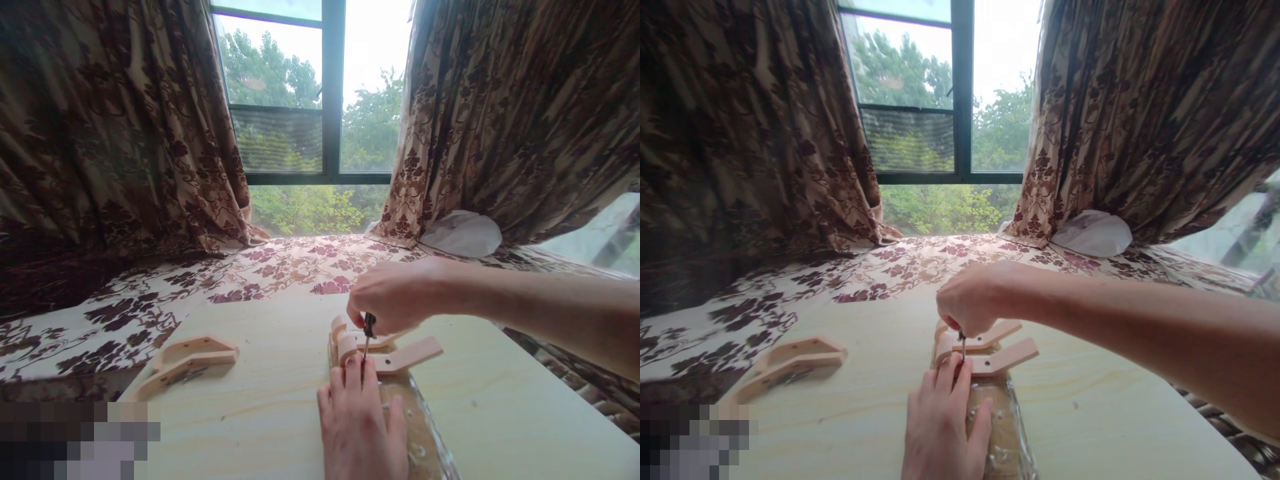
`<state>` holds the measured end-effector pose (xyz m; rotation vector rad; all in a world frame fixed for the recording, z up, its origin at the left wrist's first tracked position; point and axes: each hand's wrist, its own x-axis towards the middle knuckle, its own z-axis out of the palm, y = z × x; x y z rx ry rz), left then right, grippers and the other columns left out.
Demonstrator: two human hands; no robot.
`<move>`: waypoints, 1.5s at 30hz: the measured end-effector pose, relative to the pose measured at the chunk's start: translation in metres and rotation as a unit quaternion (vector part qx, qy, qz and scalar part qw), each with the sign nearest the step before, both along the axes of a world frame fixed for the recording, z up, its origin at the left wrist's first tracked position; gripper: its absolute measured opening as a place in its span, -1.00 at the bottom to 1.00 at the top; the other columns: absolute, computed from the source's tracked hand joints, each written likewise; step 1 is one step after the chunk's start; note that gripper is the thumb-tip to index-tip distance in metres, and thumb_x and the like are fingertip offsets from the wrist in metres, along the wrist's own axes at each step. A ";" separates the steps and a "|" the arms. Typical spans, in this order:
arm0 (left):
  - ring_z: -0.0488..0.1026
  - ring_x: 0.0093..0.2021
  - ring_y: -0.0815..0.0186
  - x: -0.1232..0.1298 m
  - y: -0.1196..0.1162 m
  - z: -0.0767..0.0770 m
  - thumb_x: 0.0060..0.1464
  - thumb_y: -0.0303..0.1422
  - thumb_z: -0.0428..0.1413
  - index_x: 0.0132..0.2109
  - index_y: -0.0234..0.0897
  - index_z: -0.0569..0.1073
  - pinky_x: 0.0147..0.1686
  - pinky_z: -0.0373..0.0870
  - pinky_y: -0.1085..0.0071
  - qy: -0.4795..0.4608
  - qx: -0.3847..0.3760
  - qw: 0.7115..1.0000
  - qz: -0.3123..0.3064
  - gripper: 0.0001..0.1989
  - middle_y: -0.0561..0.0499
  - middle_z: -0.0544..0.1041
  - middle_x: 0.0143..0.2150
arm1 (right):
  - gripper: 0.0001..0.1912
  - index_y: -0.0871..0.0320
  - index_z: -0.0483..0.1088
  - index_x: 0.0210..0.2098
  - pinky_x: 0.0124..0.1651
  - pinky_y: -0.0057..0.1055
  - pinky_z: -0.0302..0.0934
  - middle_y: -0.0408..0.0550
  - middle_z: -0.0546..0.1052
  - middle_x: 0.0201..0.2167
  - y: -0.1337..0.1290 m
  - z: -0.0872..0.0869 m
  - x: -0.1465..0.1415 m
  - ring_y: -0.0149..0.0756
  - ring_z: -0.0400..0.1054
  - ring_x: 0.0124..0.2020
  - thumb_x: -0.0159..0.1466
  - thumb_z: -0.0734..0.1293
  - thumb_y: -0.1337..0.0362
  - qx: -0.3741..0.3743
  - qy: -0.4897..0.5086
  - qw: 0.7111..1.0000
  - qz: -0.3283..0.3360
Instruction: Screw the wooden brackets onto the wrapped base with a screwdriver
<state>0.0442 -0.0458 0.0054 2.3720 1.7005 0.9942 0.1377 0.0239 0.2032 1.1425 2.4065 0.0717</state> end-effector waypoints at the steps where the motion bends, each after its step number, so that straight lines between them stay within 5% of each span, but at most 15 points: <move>1: 0.30 0.04 0.10 0.000 0.000 0.000 0.08 -0.32 -0.02 0.13 -0.24 0.37 -0.01 0.20 0.12 -0.001 0.000 1.000 -0.001 -0.55 -0.01 0.38 0.16 | -0.66 0.13 0.54 -0.20 -0.45 -0.43 0.00 -0.04 0.55 -0.36 0.000 0.001 -0.001 -0.34 0.26 -0.44 0.07 0.26 0.41 -0.001 0.000 1.000 0.011; 7: 0.29 0.04 0.09 0.000 0.001 -0.004 0.08 -0.33 -0.03 0.13 -0.22 0.36 -0.02 0.21 0.12 -0.002 0.010 1.000 -0.001 -0.55 0.01 0.39 0.16 | -0.71 0.21 0.56 -0.26 -0.45 -0.46 0.03 -0.03 0.54 -0.42 0.014 -0.008 0.000 -0.38 0.23 -0.48 0.05 0.28 0.37 -0.047 0.046 0.998 0.022; 12: 0.29 0.04 0.08 0.000 0.002 -0.006 0.07 -0.33 -0.02 0.13 -0.22 0.37 -0.02 0.21 0.11 -0.003 0.016 1.000 0.001 -0.55 0.02 0.39 0.16 | -0.68 0.27 0.57 -0.30 -0.51 -0.42 -0.05 0.06 0.55 -0.44 0.017 -0.014 0.000 -0.35 0.23 -0.51 0.15 0.26 0.20 0.000 0.044 0.998 -0.033; 18: 0.30 0.04 0.10 0.001 0.001 -0.006 0.06 -0.34 -0.01 0.13 -0.21 0.37 -0.02 0.22 0.09 -0.011 0.015 1.000 0.003 -0.55 0.03 0.39 0.16 | -0.61 0.13 0.51 -0.10 -0.46 -0.44 0.00 0.00 0.56 -0.30 0.002 -0.006 0.001 -0.33 0.29 -0.42 0.06 0.33 0.33 -0.016 0.017 1.000 -0.019; 22: 0.30 0.04 0.08 0.001 0.001 -0.005 0.05 -0.33 -0.01 0.12 -0.14 0.37 -0.02 0.23 0.07 -0.014 0.001 1.000 0.001 -0.55 0.05 0.39 0.16 | -0.66 0.13 0.56 -0.27 -0.48 -0.43 -0.03 -0.04 0.56 -0.41 -0.002 -0.005 0.003 -0.36 0.26 -0.47 0.07 0.23 0.49 -0.006 -0.014 1.000 0.008; 31: 0.29 0.06 0.05 0.001 0.002 0.000 0.09 -0.26 -0.04 0.12 -0.13 0.39 0.00 0.21 0.07 -0.013 -0.020 1.000 -0.009 -0.56 0.01 0.38 0.17 | -0.66 0.17 0.57 -0.21 -0.44 -0.46 0.03 -0.01 0.57 -0.39 0.011 -0.017 0.020 -0.36 0.28 -0.45 0.06 0.26 0.39 -0.053 0.037 0.998 0.001; 39: 0.27 0.06 0.07 0.004 0.000 0.016 0.05 -0.32 0.01 0.13 -0.22 0.36 0.01 0.22 0.09 0.021 -0.034 0.999 -0.001 -0.53 0.02 0.36 0.20 | -0.68 0.24 0.54 -0.16 -0.46 -0.41 0.03 0.07 0.57 -0.29 -0.005 -0.007 -0.011 -0.28 0.33 -0.38 0.10 0.32 0.31 -0.040 -0.069 0.996 -0.034; 45: 0.28 0.04 0.11 0.003 0.000 0.009 0.06 -0.36 -0.01 0.13 -0.26 0.36 -0.03 0.23 0.11 0.005 -0.004 1.000 -0.002 -0.55 0.02 0.36 0.19 | -0.68 0.19 0.55 -0.17 -0.44 -0.40 0.03 0.02 0.58 -0.30 -0.008 -0.003 -0.016 -0.29 0.34 -0.36 0.11 0.28 0.44 -0.019 -0.087 0.996 0.003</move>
